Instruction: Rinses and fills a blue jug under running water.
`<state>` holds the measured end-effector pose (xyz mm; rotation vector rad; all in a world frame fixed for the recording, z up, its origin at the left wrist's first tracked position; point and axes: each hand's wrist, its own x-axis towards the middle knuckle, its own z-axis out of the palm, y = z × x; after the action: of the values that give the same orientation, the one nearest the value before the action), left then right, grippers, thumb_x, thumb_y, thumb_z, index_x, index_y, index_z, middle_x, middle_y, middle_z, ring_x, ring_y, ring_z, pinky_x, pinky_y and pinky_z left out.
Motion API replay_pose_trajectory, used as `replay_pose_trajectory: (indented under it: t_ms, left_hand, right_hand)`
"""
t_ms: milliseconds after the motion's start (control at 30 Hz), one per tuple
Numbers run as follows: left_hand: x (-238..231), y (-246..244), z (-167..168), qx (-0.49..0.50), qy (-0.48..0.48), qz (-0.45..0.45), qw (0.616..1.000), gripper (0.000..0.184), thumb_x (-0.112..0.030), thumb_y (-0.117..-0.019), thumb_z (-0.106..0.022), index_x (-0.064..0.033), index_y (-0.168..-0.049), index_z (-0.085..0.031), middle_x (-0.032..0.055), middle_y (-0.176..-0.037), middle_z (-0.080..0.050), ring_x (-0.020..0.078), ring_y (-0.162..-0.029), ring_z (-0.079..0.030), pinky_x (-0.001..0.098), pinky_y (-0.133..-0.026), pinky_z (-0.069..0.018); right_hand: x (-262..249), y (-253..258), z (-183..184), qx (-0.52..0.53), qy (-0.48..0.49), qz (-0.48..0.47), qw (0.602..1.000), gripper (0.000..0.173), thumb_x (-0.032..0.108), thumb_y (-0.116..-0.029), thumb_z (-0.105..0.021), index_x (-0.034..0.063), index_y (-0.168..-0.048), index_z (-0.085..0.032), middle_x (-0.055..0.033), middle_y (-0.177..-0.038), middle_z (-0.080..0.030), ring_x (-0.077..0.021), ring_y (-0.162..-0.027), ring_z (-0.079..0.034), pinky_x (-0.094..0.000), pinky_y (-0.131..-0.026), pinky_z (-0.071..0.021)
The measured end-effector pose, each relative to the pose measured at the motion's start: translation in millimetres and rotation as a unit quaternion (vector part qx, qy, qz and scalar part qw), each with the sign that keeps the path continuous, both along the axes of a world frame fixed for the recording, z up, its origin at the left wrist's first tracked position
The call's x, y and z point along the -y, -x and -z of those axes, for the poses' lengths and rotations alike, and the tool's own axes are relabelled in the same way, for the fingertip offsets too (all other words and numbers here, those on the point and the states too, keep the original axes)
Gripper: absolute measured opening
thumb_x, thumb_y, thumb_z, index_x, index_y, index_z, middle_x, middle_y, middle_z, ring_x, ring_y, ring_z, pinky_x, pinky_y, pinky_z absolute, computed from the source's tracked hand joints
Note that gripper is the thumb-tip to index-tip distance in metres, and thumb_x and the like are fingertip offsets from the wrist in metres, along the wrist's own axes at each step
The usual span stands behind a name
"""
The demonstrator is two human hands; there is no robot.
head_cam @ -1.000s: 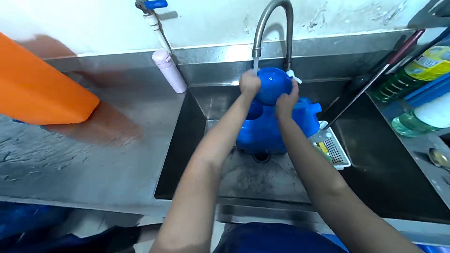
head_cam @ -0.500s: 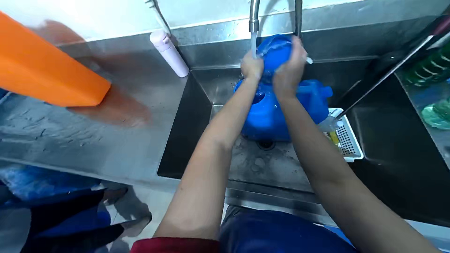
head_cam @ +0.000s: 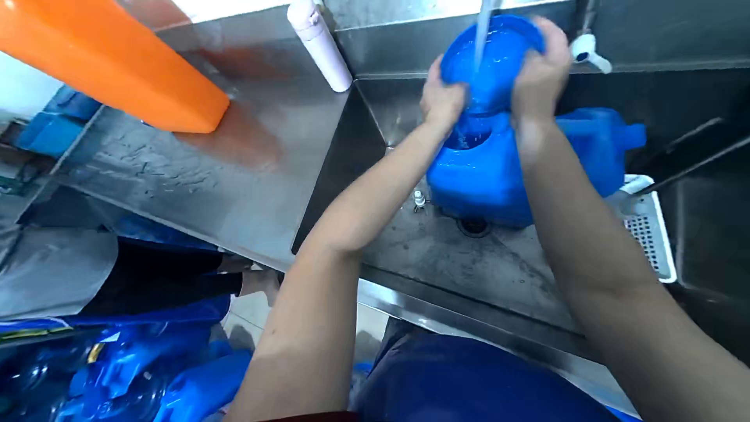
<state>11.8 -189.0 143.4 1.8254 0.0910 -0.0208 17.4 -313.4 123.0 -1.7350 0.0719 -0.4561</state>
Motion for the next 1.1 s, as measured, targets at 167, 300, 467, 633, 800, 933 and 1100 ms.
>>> replay_pose_trajectory:
  t_ms: [167, 300, 467, 633, 800, 933, 1100]
  left_hand:
    - [-72.2, -13.0, -37.4, 0.309, -0.489, 0.248, 0.777, 0.058, 0.003, -0.0944, -0.057, -0.0140, -0.150, -0.054, 0.0258, -0.133, -0.061, 0.0445, -0.126, -0.058, 0.0543, -0.097, -0.0505]
    - [-197.9, -41.3, -10.2, 0.275, -0.486, 0.185, 0.809, 0.060, 0.010, -0.0909, -0.054, -0.0107, -0.147, -0.056, 0.0299, -0.136, -0.059, 0.0491, -0.129, -0.055, 0.0606, -0.102, -0.0472]
    - [-372.7, -69.7, 60.8, 0.061, -0.208, -0.130, 0.968, 0.074, -0.022, -0.1014, -0.061, -0.0030, -0.161, -0.022, 0.0302, -0.147, -0.048, 0.0378, -0.131, -0.055, 0.0493, -0.105, -0.0506]
    - [-431.3, -22.3, 111.4, 0.013, -0.398, -0.131, 0.908, 0.085, -0.042, -0.1014, -0.053, 0.0080, -0.160, -0.017, 0.0408, -0.161, -0.018, 0.0568, -0.150, -0.021, 0.0648, -0.121, -0.0222]
    - [-428.9, -25.1, 115.5, 0.021, -0.426, -0.132, 0.895, 0.085, -0.041, -0.0977, -0.052, 0.0079, -0.159, -0.021, 0.0362, -0.162, -0.022, 0.0518, -0.151, -0.025, 0.0611, -0.122, -0.0231]
    - [-424.6, -29.1, 111.3, -0.018, -0.410, -0.126, 0.903, 0.082, -0.037, -0.0977, -0.055, 0.0037, -0.161, -0.021, 0.0335, -0.164, -0.022, 0.0513, -0.149, -0.027, 0.0635, -0.117, -0.0275]
    - [-423.6, -24.5, 113.4, -0.010, -0.402, -0.169, 0.900, 0.073, -0.030, -0.1021, -0.054, 0.0041, -0.159, -0.025, 0.0314, -0.164, -0.023, 0.0449, -0.149, -0.034, 0.0520, -0.120, -0.0334]
  right_hand:
    - [-31.4, 0.6, 19.8, -0.112, -0.061, -0.035, 0.991, 0.039, 0.000, -0.1014, -0.048, -0.0053, -0.140, -0.050, -0.0191, -0.129, -0.058, -0.0168, -0.104, -0.062, -0.0321, -0.088, -0.0535]
    - [-93.2, -0.1, -3.2, -0.075, 0.017, -0.055, 0.995, 0.030, 0.013, -0.1095, -0.041, -0.0063, -0.124, -0.058, -0.0010, -0.085, -0.061, -0.0008, -0.060, -0.054, -0.0191, -0.059, -0.0492]
    - [-225.7, -39.8, 101.4, -0.225, 0.105, -0.176, 0.953, 0.044, 0.028, -0.1108, -0.043, -0.0105, -0.108, -0.065, -0.0232, -0.097, -0.065, -0.0305, -0.090, -0.063, -0.0515, -0.086, -0.0497]
    - [-255.3, -130.5, 313.6, -0.366, 0.261, -0.239, 0.861, 0.055, 0.030, -0.0888, -0.080, -0.0039, -0.129, -0.065, -0.0320, -0.144, -0.052, -0.0500, -0.132, -0.051, -0.0688, -0.107, -0.0418]
    - [-270.5, -129.2, 363.0, -0.421, 0.374, -0.305, 0.768, 0.086, 0.015, -0.0879, -0.079, 0.0047, -0.160, -0.033, -0.0333, -0.165, -0.019, -0.0569, -0.147, -0.027, -0.0698, -0.114, -0.0330]
    - [-276.5, -1.5, 372.5, -0.377, 0.455, -0.374, 0.715, 0.046, 0.006, -0.1042, -0.051, -0.0036, -0.149, -0.046, -0.0345, -0.156, -0.036, -0.0584, -0.143, -0.033, -0.0651, -0.114, -0.0357]
    - [-222.2, 127.1, 340.1, -0.429, 0.334, -0.495, 0.678, 0.039, 0.011, -0.1068, -0.049, -0.0058, -0.141, -0.054, -0.0328, -0.148, -0.048, -0.0471, -0.137, -0.049, -0.0567, -0.115, -0.0393]
